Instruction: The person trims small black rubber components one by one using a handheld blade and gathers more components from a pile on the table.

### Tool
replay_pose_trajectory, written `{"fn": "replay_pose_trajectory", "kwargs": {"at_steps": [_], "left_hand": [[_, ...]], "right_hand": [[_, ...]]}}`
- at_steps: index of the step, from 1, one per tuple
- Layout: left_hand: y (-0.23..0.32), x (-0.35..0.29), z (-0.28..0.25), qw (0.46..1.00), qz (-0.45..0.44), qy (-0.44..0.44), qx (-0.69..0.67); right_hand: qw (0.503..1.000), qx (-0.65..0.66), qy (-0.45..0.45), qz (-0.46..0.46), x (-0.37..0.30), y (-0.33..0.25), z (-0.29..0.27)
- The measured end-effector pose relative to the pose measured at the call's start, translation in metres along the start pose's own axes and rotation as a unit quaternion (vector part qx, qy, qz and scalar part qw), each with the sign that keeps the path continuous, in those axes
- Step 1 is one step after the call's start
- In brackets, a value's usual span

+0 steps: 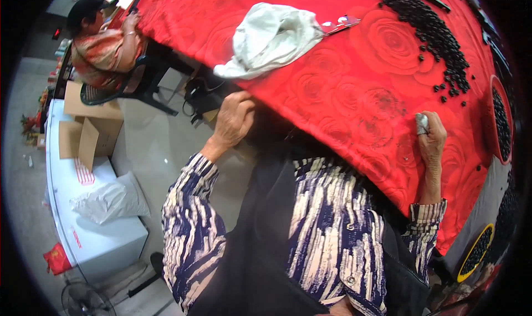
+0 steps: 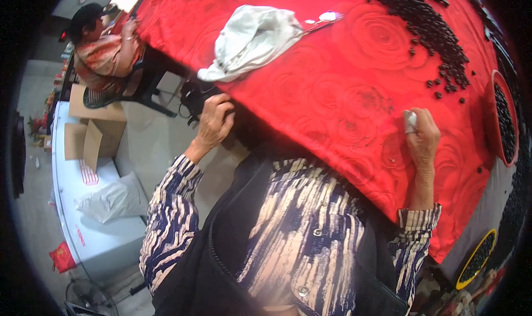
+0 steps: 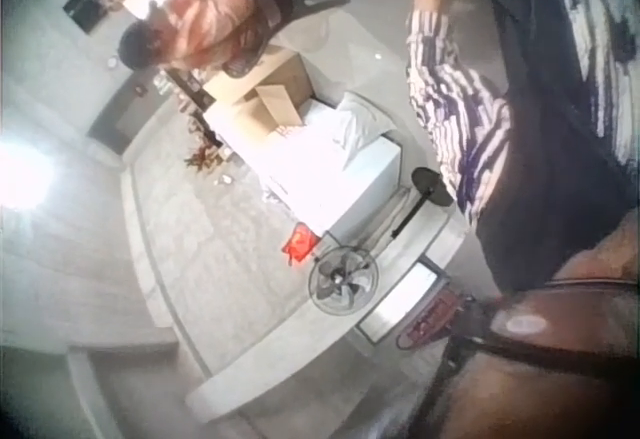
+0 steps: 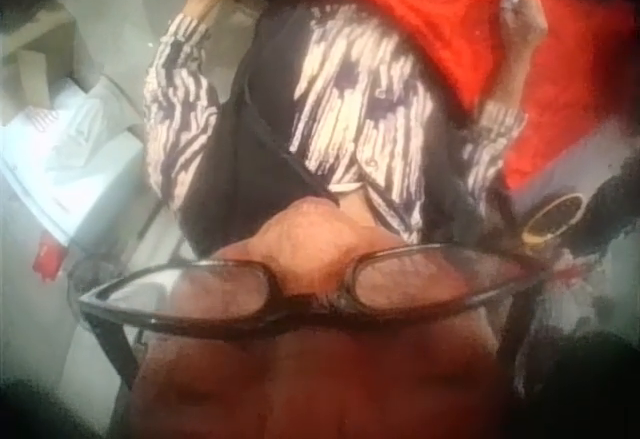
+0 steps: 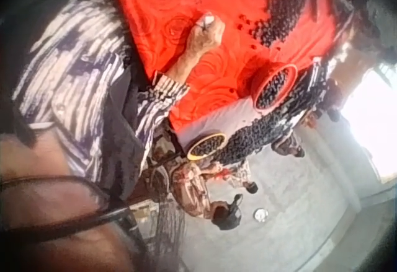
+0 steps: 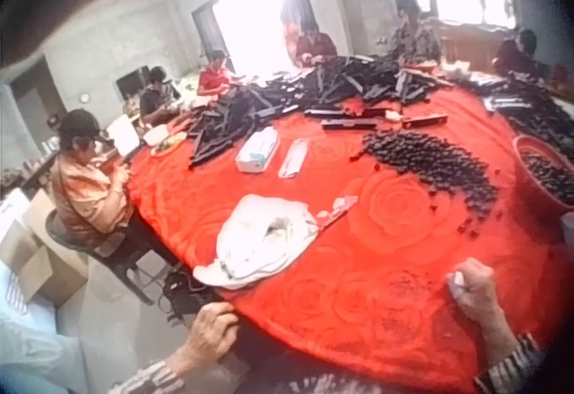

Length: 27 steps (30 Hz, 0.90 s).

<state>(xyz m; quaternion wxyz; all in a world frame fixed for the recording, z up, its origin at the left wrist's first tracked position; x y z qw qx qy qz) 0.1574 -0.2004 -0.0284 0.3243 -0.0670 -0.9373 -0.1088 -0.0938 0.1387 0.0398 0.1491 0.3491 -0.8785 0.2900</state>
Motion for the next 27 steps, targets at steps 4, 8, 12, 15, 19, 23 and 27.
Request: {"fn": "replay_pose_trajectory", "kwargs": {"at_steps": [4,8,12,15,19,23,27], "left_hand": [[0.022,0.017,-0.015,1.000,-0.008,0.023,0.002],[0.060,0.060,-0.019,0.998,0.029,0.024,-0.046],[0.096,0.127,0.005,0.984,0.064,0.000,-0.168],[0.118,0.178,0.041,0.967,0.101,-0.052,-0.230],[0.116,0.231,0.115,0.957,0.096,-0.067,-0.266],[0.096,0.273,0.183,0.977,0.050,-0.030,-0.208],[0.102,0.308,0.213,0.990,0.005,-0.005,-0.142]], "right_hand": [[0.999,-0.007,0.026,-0.021,0.001,0.002,-0.001],[0.997,0.062,0.014,0.034,0.000,0.005,-0.002],[0.980,0.149,0.060,0.121,0.005,0.016,-0.024],[0.970,0.159,0.094,0.160,0.004,0.034,-0.031],[0.959,0.174,0.122,0.188,0.002,0.044,-0.038],[0.960,0.172,0.119,0.185,0.005,0.043,-0.034],[0.973,0.140,0.124,0.137,0.007,0.038,-0.041]]}}
Point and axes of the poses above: each hand's wrist, its own x-axis towards the middle knuckle, its own z-axis out of the palm, y = z × x, the point moved 8 cm from there along x, towards the middle knuckle, and after that the axes turned 8 degrees about z, right-handed, at the moved point
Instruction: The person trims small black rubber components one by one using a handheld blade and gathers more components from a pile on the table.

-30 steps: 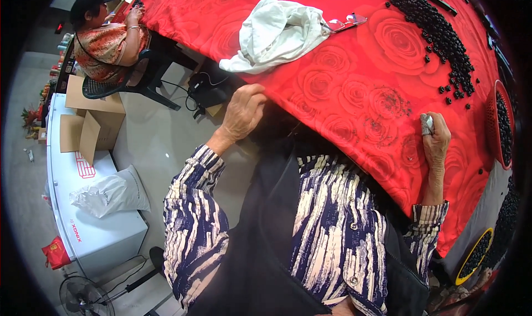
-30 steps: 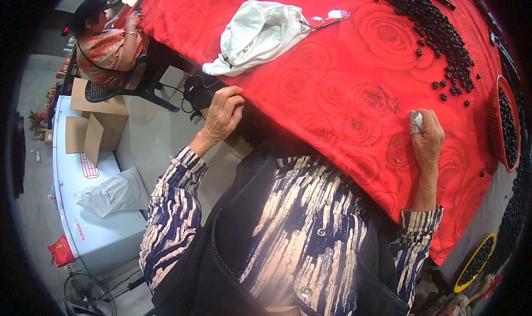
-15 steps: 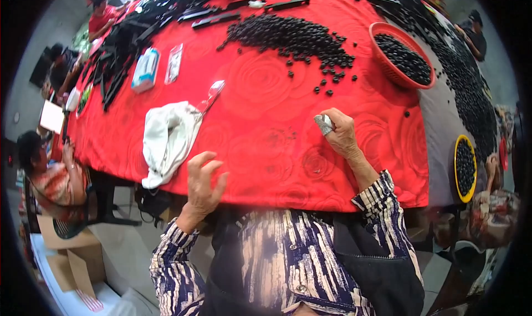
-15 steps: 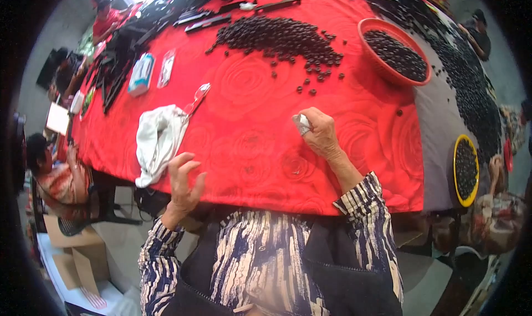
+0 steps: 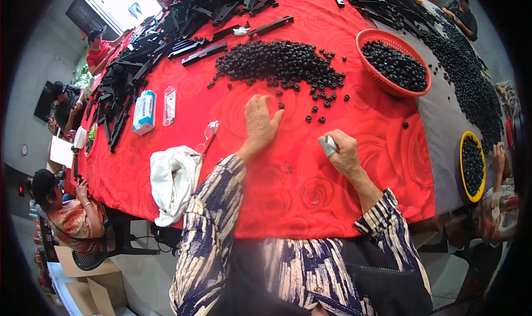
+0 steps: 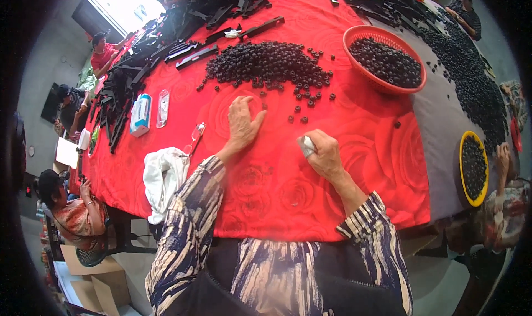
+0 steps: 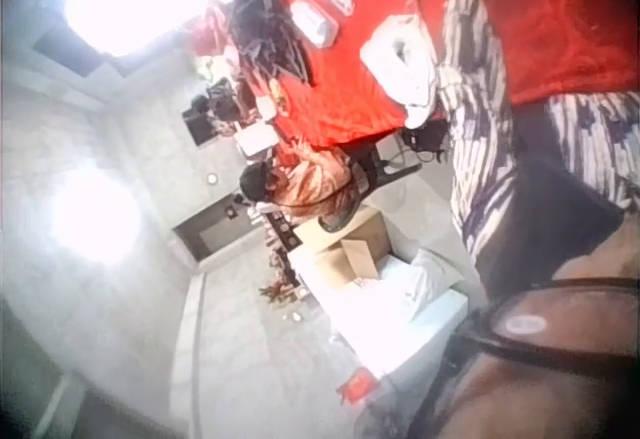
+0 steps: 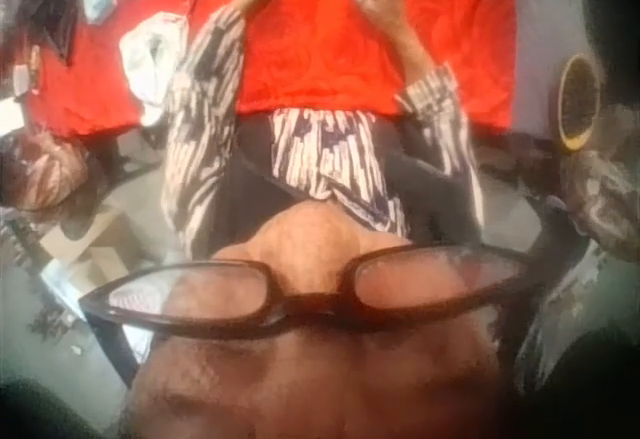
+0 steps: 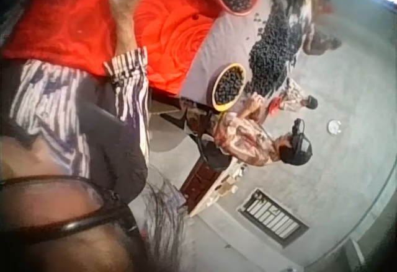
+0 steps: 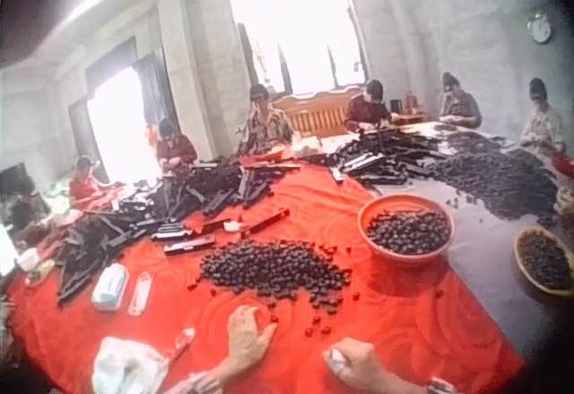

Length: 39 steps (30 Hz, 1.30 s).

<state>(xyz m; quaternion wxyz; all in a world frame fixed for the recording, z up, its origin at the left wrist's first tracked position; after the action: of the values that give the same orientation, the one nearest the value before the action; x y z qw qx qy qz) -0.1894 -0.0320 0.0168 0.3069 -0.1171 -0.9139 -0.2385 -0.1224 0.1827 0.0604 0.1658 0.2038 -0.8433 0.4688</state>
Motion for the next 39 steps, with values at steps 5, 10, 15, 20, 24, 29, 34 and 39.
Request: {"fn": "replay_pose_trajectory", "kwargs": {"at_steps": [5,10,15,20,24,29,34,39], "left_hand": [[-0.018,0.032,0.009,0.997,0.000,0.075,0.005],[-0.084,0.047,-0.009,0.976,-0.138,0.158,0.065],[-0.172,0.055,-0.023,0.906,-0.376,0.148,0.129],[-0.195,0.073,-0.009,0.952,-0.297,0.065,0.045],[-0.160,0.083,0.006,0.977,-0.188,0.100,0.013],[-0.142,0.075,0.011,0.984,-0.145,0.090,-0.059],[-0.087,0.065,0.026,0.988,-0.077,0.059,-0.122],[-0.037,0.046,0.022,0.998,-0.020,0.036,-0.054]], "right_hand": [[0.999,-0.003,-0.022,0.026,0.005,0.005,0.006],[0.999,-0.019,-0.036,0.033,0.003,0.005,0.007],[0.997,-0.035,-0.050,0.040,0.003,0.005,0.003],[0.997,-0.031,-0.056,0.043,0.004,0.007,0.009],[0.995,-0.050,-0.068,0.046,0.006,0.007,0.009],[0.996,-0.058,-0.064,0.032,0.003,0.005,0.012],[0.995,-0.070,-0.062,0.026,0.005,0.004,0.009],[0.995,-0.074,-0.058,0.012,0.007,0.007,0.010]]}}
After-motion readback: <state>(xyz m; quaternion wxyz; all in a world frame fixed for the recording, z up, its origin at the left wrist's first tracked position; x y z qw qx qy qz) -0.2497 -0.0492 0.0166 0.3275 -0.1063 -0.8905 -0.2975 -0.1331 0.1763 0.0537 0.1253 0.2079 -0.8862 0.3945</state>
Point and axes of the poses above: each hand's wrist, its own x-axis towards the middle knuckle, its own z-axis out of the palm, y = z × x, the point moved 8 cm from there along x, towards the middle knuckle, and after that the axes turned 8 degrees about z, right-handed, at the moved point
